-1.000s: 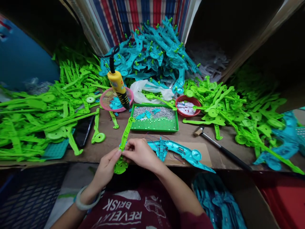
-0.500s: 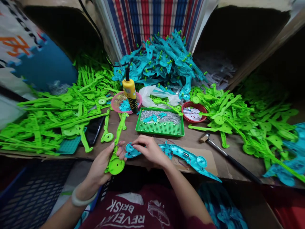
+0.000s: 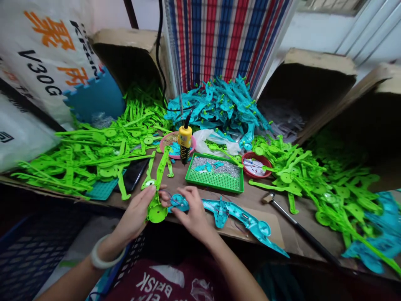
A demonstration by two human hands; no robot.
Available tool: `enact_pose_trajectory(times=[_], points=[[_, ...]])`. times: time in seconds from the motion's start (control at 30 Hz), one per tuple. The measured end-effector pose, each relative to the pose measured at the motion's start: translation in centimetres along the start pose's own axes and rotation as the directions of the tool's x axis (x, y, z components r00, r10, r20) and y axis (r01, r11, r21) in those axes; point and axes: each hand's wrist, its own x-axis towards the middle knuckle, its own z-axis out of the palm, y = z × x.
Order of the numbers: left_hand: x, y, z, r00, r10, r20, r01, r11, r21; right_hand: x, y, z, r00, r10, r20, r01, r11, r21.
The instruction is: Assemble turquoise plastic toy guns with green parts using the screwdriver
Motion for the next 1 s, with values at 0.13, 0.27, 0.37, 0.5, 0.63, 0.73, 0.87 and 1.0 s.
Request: enact_pose_trajectory(times=[0.13, 0.27, 0.37, 0.5, 0.63, 0.73, 0.87, 1.0], points=[[-0.2, -0.1, -0.2, 0.996, 0.085, 0.004, -0.084, 0.979, 0.185, -0.1, -2.2, -1.5, 0.955, -0.291, -0.052, 0.266, 0.924, -0.276], [-1.3, 0.3, -0.1, 0.994, 0.078, 0.083, -0.097, 0.962, 0.254, 0.8, -4.3, -4.4, 0.878, -0.434, 0.202, 0.471, 0.705, -0.53], [-2.4, 1.0, -0.1, 0.991, 0.057, 0.125, -0.088, 0.962, 0.257, 1.8, -5.3, -7.0, 0.801, -0.459, 0.384, 0.597, 0.573, -0.561], [-3.3, 1.3, 0.0, 0.972, -0.017, 0.232, -0.047, 0.963, 0.265, 3.2, -5.7, -8.8, 0.809, -0.386, 0.444, 0.584, 0.611, -0.533], [-3.6, 0.7, 0.6, 0.952, -0.009, 0.307, -0.089, 0.949, 0.303, 4.2, -5.6, -7.7, 0.907, -0.286, 0.308, 0.402, 0.802, -0.441], [-3.4, 0.3, 1.1, 0.961, 0.002, 0.278, -0.085, 0.954, 0.288, 4.2, -5.4, -6.3, 0.948, -0.263, 0.18, 0.312, 0.88, -0.358], [-2.9, 0.3, 1.8, 0.961, 0.001, 0.276, -0.096, 0.939, 0.329, 3.7, -5.2, -5.1, 0.972, -0.226, 0.066, 0.235, 0.928, -0.289], [-2.1, 0.5, 2.2, 0.943, -0.012, 0.334, -0.138, 0.897, 0.421, 3.2, -5.2, -4.7, 0.986, -0.168, 0.005, 0.163, 0.95, -0.268]])
